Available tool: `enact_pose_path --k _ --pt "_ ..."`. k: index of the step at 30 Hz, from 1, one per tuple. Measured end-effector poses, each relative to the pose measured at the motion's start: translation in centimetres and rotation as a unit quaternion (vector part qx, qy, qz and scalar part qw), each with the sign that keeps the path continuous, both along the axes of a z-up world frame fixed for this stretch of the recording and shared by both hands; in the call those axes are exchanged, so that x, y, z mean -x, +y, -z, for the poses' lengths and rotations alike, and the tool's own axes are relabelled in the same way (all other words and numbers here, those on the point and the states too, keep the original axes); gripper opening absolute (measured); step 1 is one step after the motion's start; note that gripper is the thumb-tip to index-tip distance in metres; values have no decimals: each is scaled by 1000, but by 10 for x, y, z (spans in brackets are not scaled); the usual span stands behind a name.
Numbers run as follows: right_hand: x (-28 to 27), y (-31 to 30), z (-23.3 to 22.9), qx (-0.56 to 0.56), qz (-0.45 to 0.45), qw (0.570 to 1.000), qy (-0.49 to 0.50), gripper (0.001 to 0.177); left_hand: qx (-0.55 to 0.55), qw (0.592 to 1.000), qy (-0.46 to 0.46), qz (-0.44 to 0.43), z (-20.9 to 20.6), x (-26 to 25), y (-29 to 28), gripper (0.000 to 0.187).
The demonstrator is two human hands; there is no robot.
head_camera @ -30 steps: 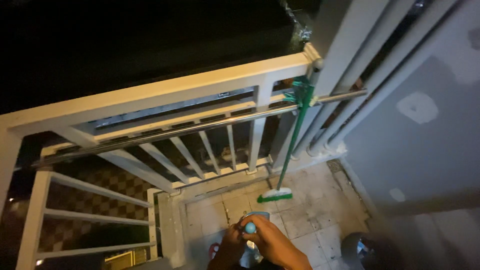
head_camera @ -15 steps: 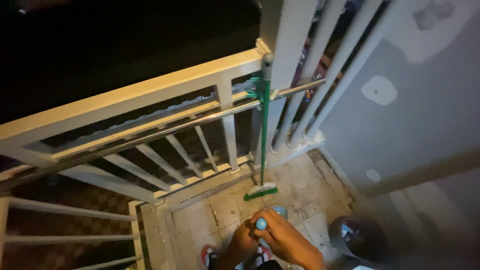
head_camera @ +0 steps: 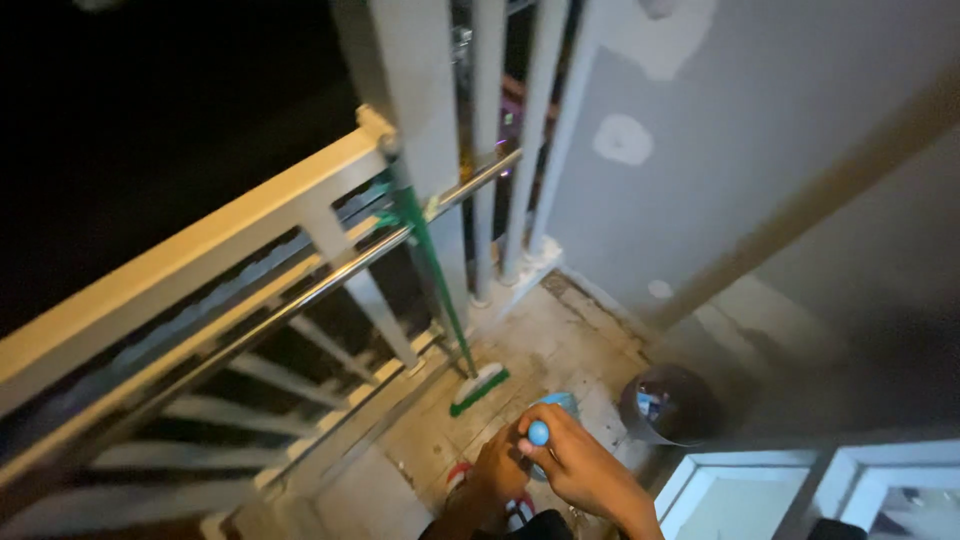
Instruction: Repairing or assembling a cleaning tool by attaching a plastic bottle to a handle on a balcony and then indoors.
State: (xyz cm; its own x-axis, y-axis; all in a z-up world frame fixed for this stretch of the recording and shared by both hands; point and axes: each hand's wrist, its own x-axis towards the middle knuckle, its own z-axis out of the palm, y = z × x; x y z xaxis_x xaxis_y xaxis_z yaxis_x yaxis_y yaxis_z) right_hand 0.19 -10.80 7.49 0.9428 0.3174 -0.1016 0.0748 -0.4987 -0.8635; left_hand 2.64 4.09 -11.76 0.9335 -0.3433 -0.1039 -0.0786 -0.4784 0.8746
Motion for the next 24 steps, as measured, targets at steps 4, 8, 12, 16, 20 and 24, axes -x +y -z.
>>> enact_pose_path --k 4,8,12,16,20,24 --pt "-2 -2 -10 17 90 995 38 21 12 983 -157 93 24 -24 -7 33" --pt "-7 -5 5 2 163 987 0 24 94 989 -71 85 -8 -38 -15 37" --pt "-11 3 -14 -18 244 969 23 27 18 982 -128 139 11 -57 -20 21" --pt "-7 0 5 -45 270 957 -99 27 22 971 -153 185 2 -71 -32 22" --pt "-2 1 -8 -47 300 948 -96 21 45 954 -223 194 -2 -75 -31 29" --pt "1 -10 -12 -66 328 940 -67 20 100 950 -213 206 -40 -77 -46 56"
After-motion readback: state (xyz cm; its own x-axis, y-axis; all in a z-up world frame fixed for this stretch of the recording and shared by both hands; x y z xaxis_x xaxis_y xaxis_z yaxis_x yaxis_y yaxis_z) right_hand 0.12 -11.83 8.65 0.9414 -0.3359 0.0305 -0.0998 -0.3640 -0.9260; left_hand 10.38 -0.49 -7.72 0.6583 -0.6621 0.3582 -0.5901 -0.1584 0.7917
